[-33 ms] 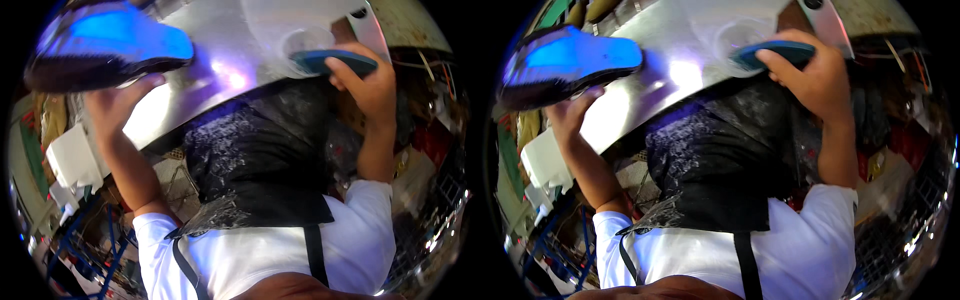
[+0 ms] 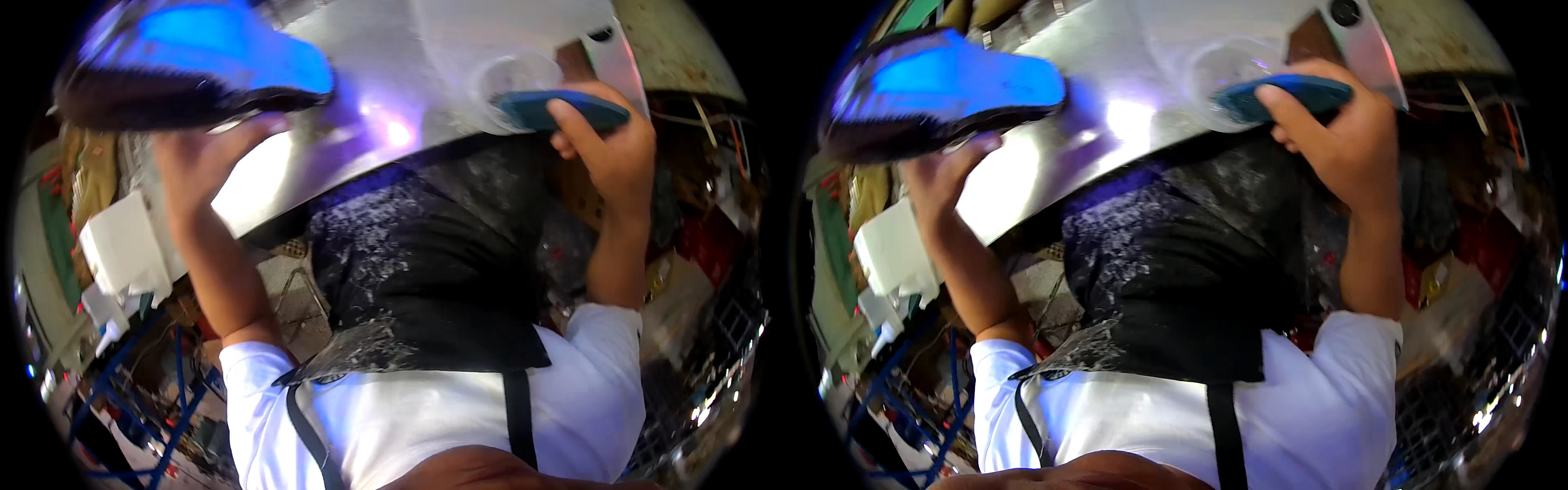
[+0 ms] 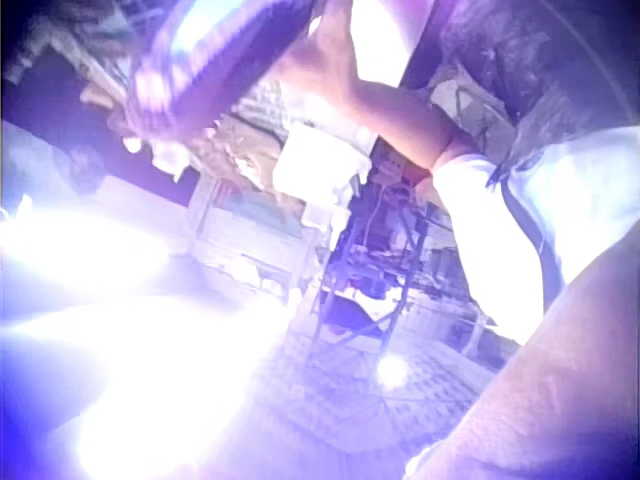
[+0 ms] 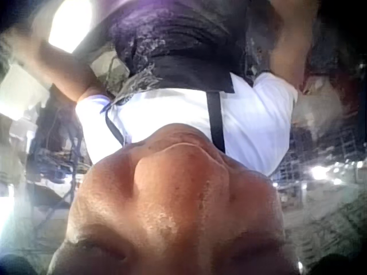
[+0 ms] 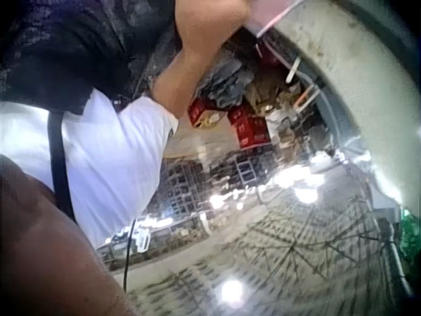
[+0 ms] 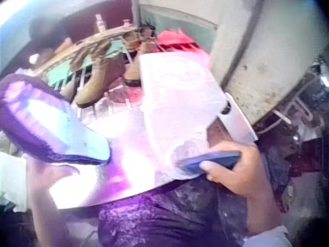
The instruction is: The person applies liquid adhesive to the soles and edges of several tan boots using a brush and then places each boot onto a moving conveyor rack.
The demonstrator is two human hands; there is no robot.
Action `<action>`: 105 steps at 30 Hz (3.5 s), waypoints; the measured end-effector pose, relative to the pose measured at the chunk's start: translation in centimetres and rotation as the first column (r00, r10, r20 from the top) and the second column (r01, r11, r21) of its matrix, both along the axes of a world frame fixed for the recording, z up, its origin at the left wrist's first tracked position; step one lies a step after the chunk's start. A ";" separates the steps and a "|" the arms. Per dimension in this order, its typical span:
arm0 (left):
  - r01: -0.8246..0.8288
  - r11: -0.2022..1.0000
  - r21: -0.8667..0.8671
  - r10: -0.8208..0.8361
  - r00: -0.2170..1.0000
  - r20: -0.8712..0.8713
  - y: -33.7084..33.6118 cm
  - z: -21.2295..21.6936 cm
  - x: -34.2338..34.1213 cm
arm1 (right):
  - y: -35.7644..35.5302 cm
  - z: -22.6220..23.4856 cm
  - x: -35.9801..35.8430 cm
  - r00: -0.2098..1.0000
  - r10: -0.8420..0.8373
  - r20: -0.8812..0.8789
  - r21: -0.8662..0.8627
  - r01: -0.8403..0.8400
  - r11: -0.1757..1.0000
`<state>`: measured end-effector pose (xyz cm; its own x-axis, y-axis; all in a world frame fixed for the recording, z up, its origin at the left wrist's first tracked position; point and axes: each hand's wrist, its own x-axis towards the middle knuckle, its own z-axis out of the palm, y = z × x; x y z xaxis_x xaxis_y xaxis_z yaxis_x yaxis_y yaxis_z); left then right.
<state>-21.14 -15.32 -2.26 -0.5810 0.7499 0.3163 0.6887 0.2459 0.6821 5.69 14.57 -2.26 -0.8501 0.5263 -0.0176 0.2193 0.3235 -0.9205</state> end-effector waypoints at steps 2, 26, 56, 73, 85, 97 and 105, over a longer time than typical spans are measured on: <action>0.041 0.988 0.149 -0.040 0.999 -0.011 1.4 -0.8 -0.4 | -0.9 -0.4 0.1 0.987 -0.158 0.003 -0.124 0.157 0.980; 0.143 0.601 0.786 -0.426 0.890 0.164 0.6 -2.0 -3.5 | -0.2 -1.2 -1.2 0.988 -0.136 -0.073 -0.168 0.122 0.978; -0.318 0.510 0.799 -0.231 0.844 0.483 2.2 -2.8 -4.6 | -0.2 -1.9 -1.4 0.988 -0.118 -0.104 -0.104 0.107 0.989; -0.192 0.568 0.800 -0.069 0.958 0.279 4.7 -2.7 -5.6 | -0.3 -1.6 -1.3 0.988 -0.097 -0.117 -0.050 0.091 0.995; -0.369 0.567 0.736 -0.030 0.884 0.466 3.6 -0.8 -2.3 | -0.5 -1.4 -1.2 0.986 -0.084 -0.142 -0.065 0.075 0.995; -0.334 0.702 0.629 0.097 0.920 0.380 2.7 -1.3 -2.7 | -0.8 -1.3 -1.2 0.986 -0.100 -0.137 -0.050 0.094 0.994; -0.378 0.477 0.793 -0.068 0.884 0.463 3.6 -1.2 -2.4 | -0.8 -1.4 -1.4 0.986 -0.112 -0.122 -0.048 0.107 0.993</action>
